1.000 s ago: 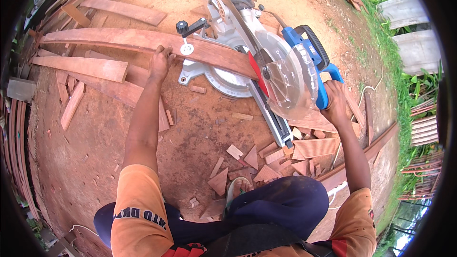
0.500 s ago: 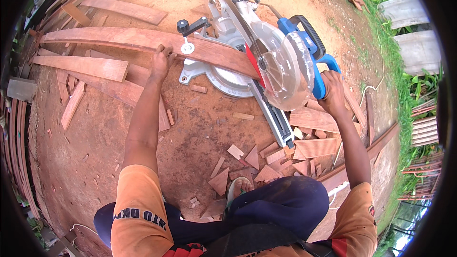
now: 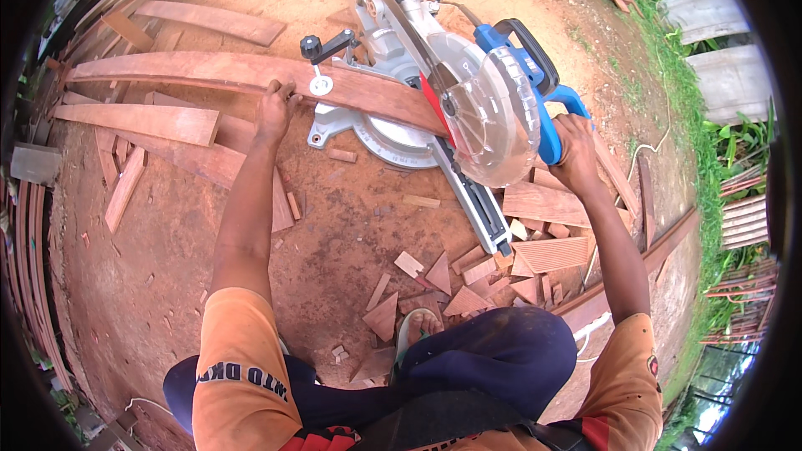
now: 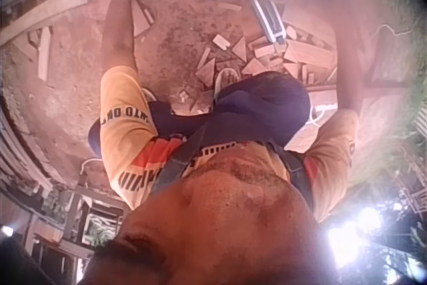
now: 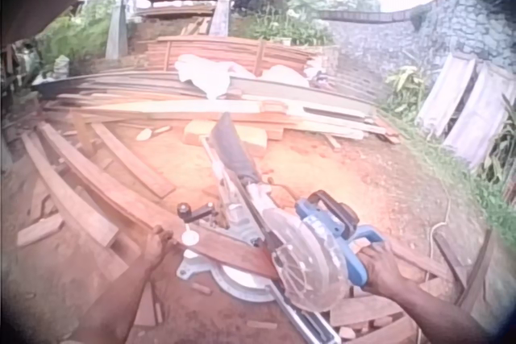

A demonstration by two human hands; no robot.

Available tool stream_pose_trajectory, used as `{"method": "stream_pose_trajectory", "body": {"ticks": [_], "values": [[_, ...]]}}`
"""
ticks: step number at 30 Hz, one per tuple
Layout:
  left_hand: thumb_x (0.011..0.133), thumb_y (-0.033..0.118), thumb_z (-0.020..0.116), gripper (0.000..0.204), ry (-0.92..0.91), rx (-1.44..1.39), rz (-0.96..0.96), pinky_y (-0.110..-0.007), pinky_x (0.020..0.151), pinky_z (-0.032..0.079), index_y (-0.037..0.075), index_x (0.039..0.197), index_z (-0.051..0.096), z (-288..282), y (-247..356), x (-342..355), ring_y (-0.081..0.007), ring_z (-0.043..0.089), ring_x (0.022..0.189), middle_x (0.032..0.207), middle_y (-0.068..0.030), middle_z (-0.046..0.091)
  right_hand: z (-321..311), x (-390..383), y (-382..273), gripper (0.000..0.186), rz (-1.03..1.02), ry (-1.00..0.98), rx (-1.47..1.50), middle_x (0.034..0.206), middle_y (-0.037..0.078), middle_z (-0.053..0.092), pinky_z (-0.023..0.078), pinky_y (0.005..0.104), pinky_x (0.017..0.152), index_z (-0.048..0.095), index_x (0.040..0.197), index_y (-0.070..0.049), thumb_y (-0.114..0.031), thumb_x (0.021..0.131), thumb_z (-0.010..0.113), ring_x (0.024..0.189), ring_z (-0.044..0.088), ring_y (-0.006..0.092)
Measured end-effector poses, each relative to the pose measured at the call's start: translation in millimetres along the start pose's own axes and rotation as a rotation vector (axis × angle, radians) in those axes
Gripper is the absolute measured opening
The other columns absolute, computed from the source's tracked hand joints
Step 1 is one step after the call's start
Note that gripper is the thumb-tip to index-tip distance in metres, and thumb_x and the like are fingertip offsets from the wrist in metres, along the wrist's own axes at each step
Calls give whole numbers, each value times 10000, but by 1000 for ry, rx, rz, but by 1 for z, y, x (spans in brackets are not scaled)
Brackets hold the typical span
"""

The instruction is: The person uses a miter saw to cut wooden planks into smaller pieces. They position the wood, operate the saw, and then move the cut pieces aside. Later, they measure a wooden structure with a tape measure and mark it with a pencil.

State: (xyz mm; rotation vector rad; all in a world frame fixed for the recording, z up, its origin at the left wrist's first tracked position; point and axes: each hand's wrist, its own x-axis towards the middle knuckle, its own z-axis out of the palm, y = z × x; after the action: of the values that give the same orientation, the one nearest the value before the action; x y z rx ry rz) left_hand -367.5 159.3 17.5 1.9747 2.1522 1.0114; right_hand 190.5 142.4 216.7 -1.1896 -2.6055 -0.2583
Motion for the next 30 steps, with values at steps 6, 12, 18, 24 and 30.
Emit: {"method": "stream_pose_trajectory", "body": {"ticks": [6,12,18,24,30], "values": [[881,223,770,307,8,32,-12,-472,796,546,90,1156,737,0,2,-1,-357,682,930,1030,-127,637,2,1,0,304,21,-18,-7,941,118,601,402,457,899,633,944,-66,-39,677,777,985,574,343],[871,207,782,298,46,9,25,-454,767,543,59,1127,742,0,3,-2,-351,688,894,999,-130,651,0,3,-1,292,-1,3,-2,928,110,600,401,452,890,632,937,-66,-47,685,779,968,574,335],[857,162,792,299,60,-32,71,-446,758,540,34,1122,736,4,-6,0,-349,681,869,980,-146,646,4,2,2,288,12,-1,-2,925,107,603,400,451,892,635,930,-73,-61,684,785,972,577,332],[909,247,742,309,-62,8,-26,-468,830,552,93,1177,723,0,-8,1,-352,684,981,1100,-109,643,5,2,-2,308,22,6,17,933,100,603,397,450,906,629,935,-81,-53,671,786,986,574,330],[921,278,722,317,-85,91,-44,-487,835,548,120,1196,714,-6,6,0,-350,681,998,1113,-108,640,-6,-11,-7,397,47,-3,41,1022,104,623,393,468,954,635,993,-77,39,630,745,1046,580,340]]}}
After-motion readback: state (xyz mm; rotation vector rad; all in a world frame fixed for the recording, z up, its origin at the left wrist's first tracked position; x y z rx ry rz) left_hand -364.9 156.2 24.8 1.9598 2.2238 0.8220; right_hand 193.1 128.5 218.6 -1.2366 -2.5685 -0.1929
